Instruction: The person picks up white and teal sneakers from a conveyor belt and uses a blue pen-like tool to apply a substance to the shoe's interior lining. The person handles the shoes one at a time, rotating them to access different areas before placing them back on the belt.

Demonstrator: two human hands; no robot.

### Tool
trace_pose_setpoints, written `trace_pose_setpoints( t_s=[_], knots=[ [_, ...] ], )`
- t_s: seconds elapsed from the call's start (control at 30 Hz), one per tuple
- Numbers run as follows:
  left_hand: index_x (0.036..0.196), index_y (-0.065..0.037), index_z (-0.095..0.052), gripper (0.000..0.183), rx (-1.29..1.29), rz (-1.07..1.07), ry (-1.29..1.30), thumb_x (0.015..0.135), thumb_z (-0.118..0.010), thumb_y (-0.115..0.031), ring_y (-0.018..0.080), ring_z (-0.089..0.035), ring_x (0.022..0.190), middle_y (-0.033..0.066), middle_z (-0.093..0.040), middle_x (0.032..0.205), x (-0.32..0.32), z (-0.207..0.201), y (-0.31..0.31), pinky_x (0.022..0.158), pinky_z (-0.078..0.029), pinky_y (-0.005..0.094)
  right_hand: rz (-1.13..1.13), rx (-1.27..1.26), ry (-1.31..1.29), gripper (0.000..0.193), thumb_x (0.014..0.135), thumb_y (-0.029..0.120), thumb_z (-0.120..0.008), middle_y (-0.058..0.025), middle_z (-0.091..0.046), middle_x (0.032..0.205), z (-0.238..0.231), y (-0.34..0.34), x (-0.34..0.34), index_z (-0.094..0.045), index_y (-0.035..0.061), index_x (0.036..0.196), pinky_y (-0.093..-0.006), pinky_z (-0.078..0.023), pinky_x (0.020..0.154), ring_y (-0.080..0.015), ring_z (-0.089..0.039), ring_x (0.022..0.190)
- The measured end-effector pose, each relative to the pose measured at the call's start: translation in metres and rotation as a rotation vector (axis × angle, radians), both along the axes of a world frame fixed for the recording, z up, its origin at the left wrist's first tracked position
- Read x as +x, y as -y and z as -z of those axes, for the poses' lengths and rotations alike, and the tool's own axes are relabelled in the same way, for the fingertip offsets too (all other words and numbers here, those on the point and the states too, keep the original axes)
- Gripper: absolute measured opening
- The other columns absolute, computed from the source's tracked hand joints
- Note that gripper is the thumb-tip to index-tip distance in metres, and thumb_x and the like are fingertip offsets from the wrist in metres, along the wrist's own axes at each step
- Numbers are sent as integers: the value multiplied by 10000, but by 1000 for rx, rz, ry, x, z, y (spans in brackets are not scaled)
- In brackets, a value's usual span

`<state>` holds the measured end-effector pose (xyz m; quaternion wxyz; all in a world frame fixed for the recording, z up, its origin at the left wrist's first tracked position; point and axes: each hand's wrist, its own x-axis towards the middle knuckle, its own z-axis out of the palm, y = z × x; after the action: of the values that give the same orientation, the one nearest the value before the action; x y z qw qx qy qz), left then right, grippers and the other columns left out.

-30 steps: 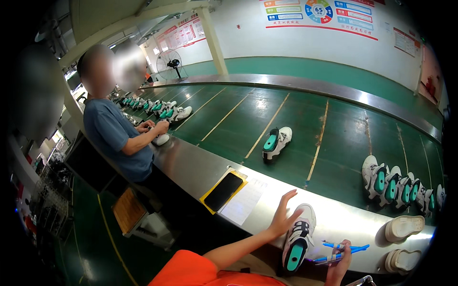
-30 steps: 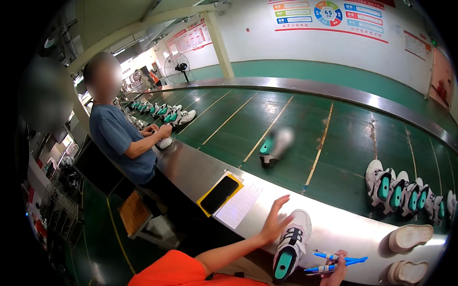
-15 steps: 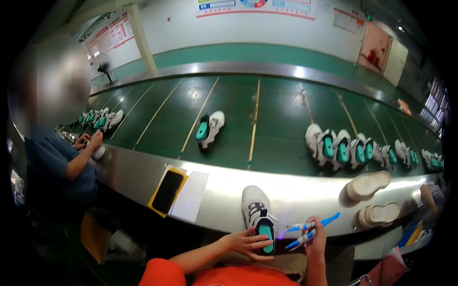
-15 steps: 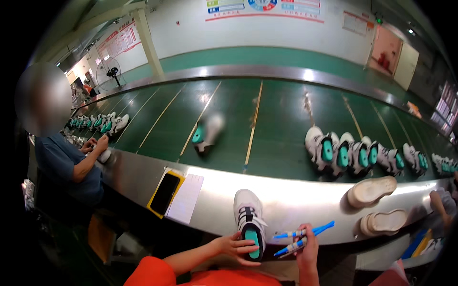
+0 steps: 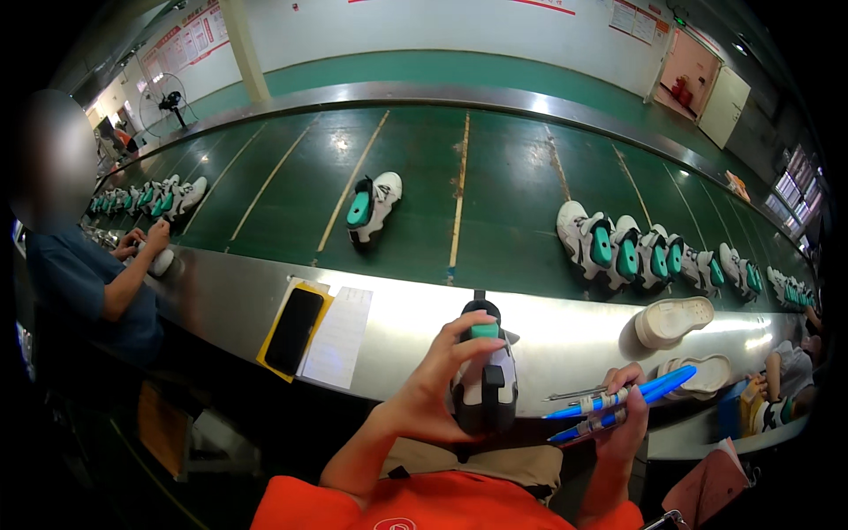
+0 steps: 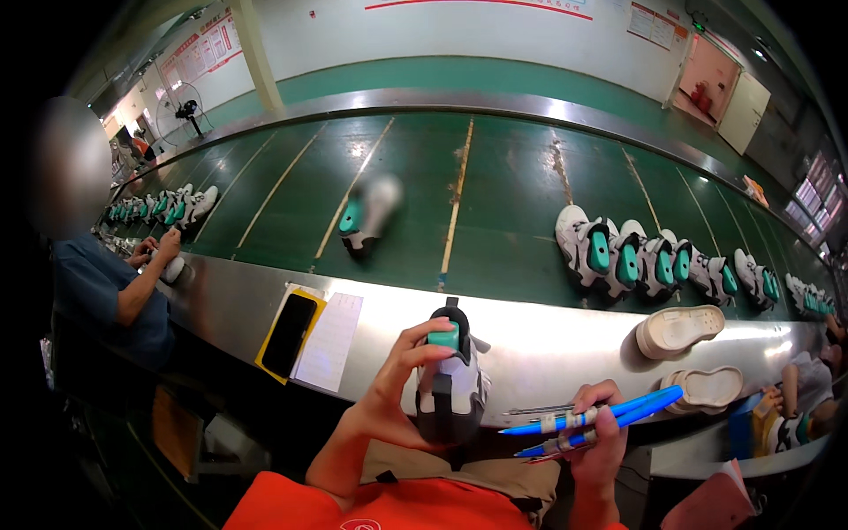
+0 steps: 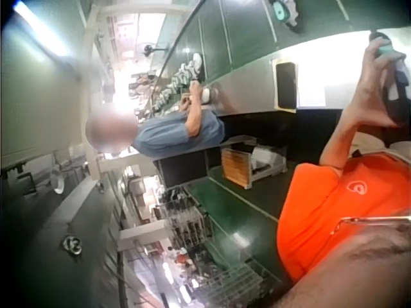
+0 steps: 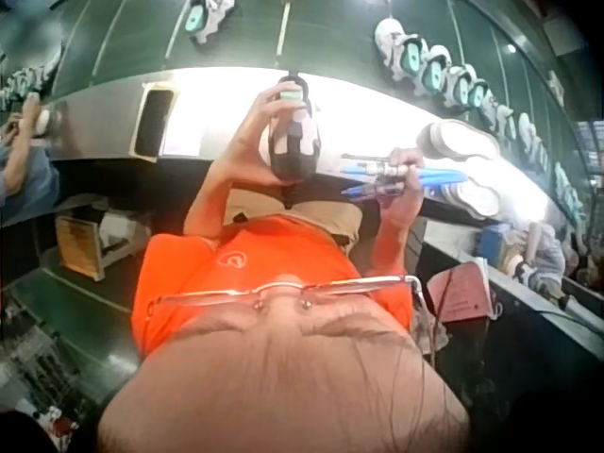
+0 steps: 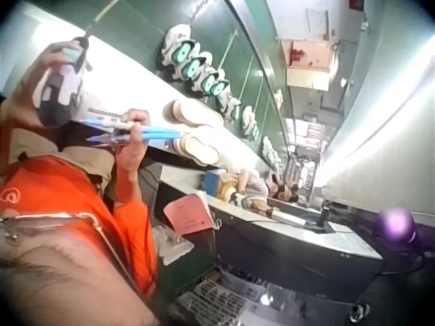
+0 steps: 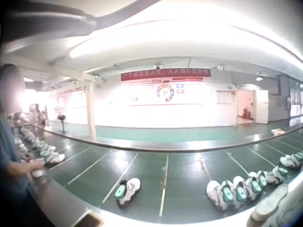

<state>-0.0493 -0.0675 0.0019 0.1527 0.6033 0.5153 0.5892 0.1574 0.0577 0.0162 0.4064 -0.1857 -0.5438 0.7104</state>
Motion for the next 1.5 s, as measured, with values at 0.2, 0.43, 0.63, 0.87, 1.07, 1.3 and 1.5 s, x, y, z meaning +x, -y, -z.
trace_pose_setpoints(
  t_s=[0.2, 0.43, 0.63, 0.87, 1.07, 1.3, 1.5],
  knots=[
    [1204, -131, -424, 856, 20, 31, 19, 454, -836, -121, 325, -380, 1174, 182, -322, 1278, 3, 4, -5, 889, -406, 369, -137, 259, 104, 319, 836, 336, -507, -81, -488, 739, -25, 10, -8, -468, 19, 851, -233, -346, 584, -104, -432, 629],
    [1191, -111, -436, 788, 61, 27, -8, 495, -804, -111, 364, -391, 1138, 185, -340, 1235, 0, 2, -8, 928, -365, 404, -138, 308, 179, 318, 825, 328, -526, -91, -509, 734, -36, 20, -16, -505, 11, 822, -245, -361, 561, -125, -443, 630],
    [1192, -112, -442, 777, 65, 40, 9, 501, -797, -119, 369, -395, 1130, 182, -347, 1226, -1, 4, -11, 918, -363, 410, -44, 386, 202, 346, 809, 378, -539, -75, -516, 674, -24, 20, -15, -523, 33, 786, -258, -364, 534, -146, -457, 605],
    [1198, -113, -449, 785, 74, 37, 14, 494, -798, -118, 372, -398, 1125, 179, -339, 1235, -1, 6, -13, 916, -365, 401, 23, 395, 179, 356, 796, 394, -552, -67, -505, 644, -20, 20, -16, -527, 41, 760, -255, -351, 519, -138, -447, 568],
    [1192, -111, -459, 770, 88, 48, 39, 498, -791, -104, 374, -398, 1122, 174, -341, 1234, 2, 7, -14, 915, -367, 406, 28, 336, 148, 359, 779, 400, -572, -60, -484, 613, -16, 22, -11, -529, 47, 725, -247, -327, 480, -122, -427, 519],
    [1186, -106, -466, 740, 92, 34, 34, 512, -772, -84, 370, -400, 1118, 173, -347, 1226, 2, 8, -14, 911, -372, 403, 40, 375, 123, 372, 777, 410, -585, -57, -492, 610, -12, 21, -12, -530, 46, 726, -245, -328, 458, -118, -421, 500],
    [1186, -110, -463, 743, 82, 31, 41, 510, -770, -85, 372, -407, 1109, 175, -351, 1215, 2, 7, -15, 905, -378, 398, -87, 612, 130, 326, 809, 363, -569, -78, -529, 618, -21, 9, -11, -547, 40, 774, -251, -400, 448, -153, -500, 502]
  ],
)
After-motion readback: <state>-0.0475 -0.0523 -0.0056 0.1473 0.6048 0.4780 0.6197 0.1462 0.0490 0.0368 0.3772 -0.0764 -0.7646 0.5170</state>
